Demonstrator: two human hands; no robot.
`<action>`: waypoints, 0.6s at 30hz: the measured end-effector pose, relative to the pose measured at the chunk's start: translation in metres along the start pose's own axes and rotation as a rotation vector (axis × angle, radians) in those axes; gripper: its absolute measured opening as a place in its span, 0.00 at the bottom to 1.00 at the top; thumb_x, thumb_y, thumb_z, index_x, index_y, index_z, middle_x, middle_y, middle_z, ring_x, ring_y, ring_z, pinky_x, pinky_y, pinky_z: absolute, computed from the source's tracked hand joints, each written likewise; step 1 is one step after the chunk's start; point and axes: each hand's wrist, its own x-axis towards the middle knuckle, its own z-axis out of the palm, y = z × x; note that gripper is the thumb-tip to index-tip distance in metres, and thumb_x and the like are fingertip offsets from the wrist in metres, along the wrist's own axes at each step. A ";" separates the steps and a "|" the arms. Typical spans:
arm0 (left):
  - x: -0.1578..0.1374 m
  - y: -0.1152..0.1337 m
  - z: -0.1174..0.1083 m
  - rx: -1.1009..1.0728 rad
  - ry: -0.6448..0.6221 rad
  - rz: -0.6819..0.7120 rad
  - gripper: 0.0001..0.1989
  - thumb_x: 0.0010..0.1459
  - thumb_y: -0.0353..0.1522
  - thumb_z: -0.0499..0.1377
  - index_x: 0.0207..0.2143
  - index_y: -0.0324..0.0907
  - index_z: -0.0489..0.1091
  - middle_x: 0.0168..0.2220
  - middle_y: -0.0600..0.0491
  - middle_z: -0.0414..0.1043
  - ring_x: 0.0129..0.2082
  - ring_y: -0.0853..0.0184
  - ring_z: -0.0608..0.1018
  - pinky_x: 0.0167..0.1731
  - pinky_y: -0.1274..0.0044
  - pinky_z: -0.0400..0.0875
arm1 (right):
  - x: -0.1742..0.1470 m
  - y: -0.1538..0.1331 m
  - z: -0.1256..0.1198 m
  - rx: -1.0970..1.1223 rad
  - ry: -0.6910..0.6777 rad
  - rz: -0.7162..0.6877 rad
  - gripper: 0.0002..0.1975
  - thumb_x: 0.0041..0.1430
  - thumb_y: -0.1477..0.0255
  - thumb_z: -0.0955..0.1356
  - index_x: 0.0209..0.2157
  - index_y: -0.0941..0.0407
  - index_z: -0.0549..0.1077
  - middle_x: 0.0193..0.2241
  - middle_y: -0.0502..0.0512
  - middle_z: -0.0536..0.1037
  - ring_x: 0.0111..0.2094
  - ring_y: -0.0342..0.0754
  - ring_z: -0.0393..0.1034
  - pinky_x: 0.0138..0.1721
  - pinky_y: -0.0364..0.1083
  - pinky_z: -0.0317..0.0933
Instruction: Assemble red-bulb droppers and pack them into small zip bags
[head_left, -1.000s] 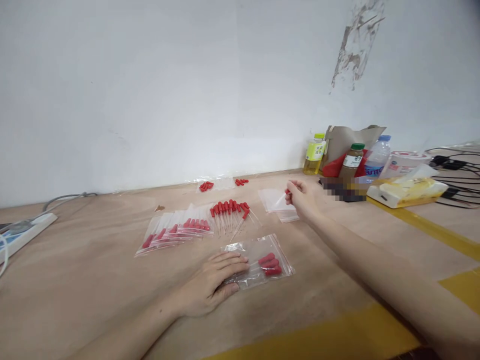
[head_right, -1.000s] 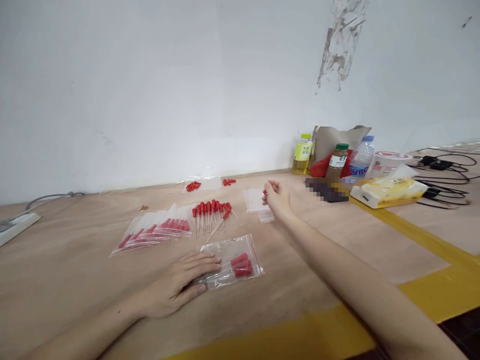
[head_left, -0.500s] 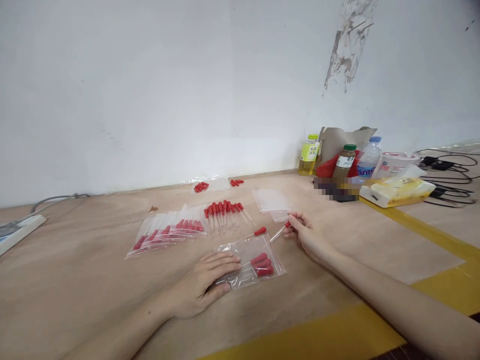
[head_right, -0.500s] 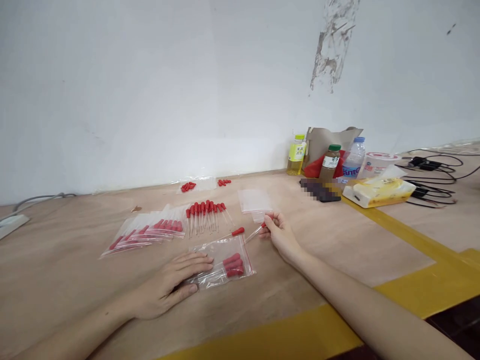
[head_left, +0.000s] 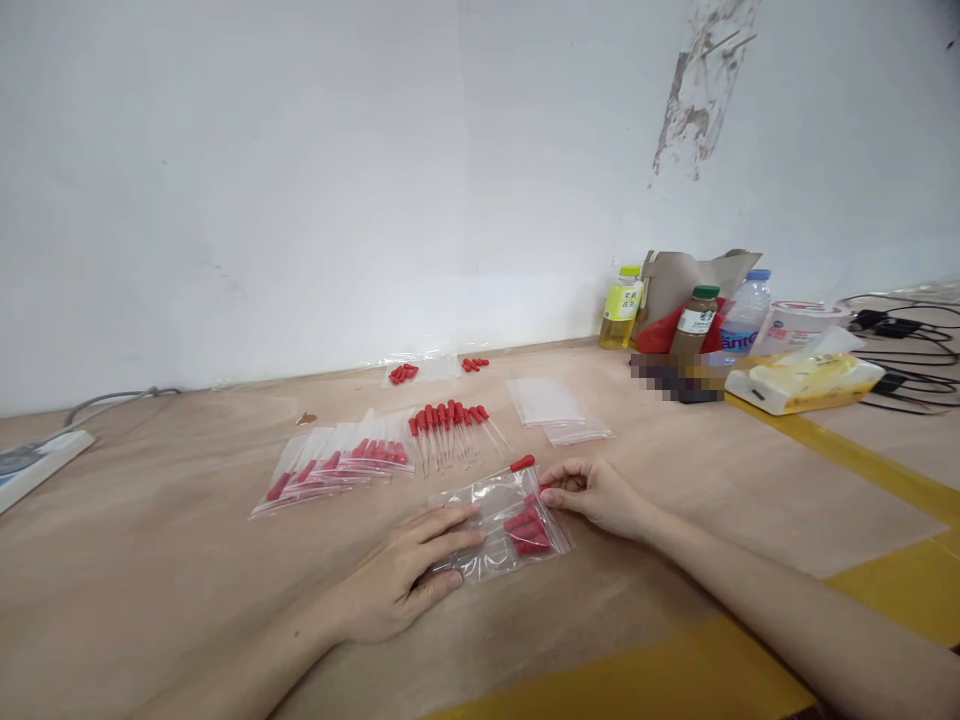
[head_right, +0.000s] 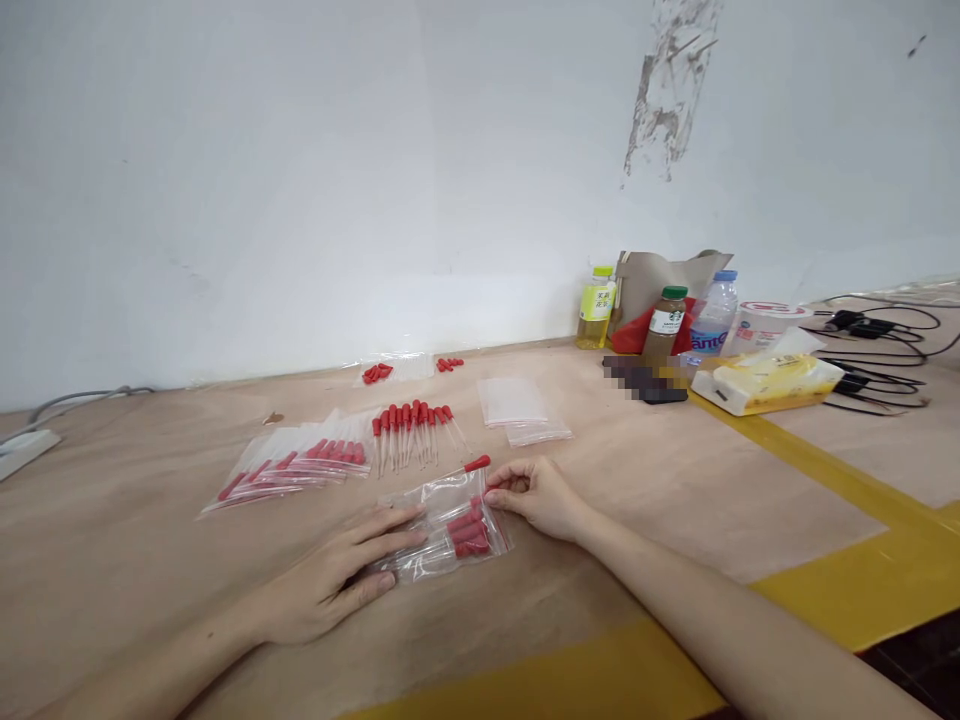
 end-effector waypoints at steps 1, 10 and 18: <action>0.000 0.000 0.000 0.003 -0.001 -0.004 0.21 0.60 0.33 0.47 0.56 0.52 0.53 0.60 0.57 0.46 0.58 0.62 0.55 0.55 0.66 0.52 | 0.000 -0.001 0.002 0.002 -0.003 0.009 0.16 0.40 0.64 0.71 0.30 0.60 0.70 0.25 0.51 0.74 0.26 0.41 0.66 0.29 0.42 0.60; 0.000 0.000 -0.001 -0.012 0.000 0.004 0.20 0.60 0.33 0.47 0.56 0.52 0.53 0.60 0.56 0.48 0.57 0.63 0.55 0.55 0.67 0.52 | -0.008 -0.013 0.000 -0.055 -0.216 0.026 0.17 0.49 0.62 0.64 0.38 0.56 0.63 0.32 0.51 0.72 0.11 0.32 0.53 0.11 0.38 0.50; 0.002 0.000 -0.003 -0.027 -0.016 0.012 0.20 0.61 0.34 0.48 0.56 0.51 0.53 0.58 0.56 0.54 0.57 0.65 0.58 0.56 0.67 0.50 | 0.036 -0.007 -0.020 -0.497 0.099 -0.169 0.12 0.47 0.65 0.65 0.29 0.59 0.74 0.25 0.53 0.75 0.25 0.43 0.66 0.24 0.41 0.57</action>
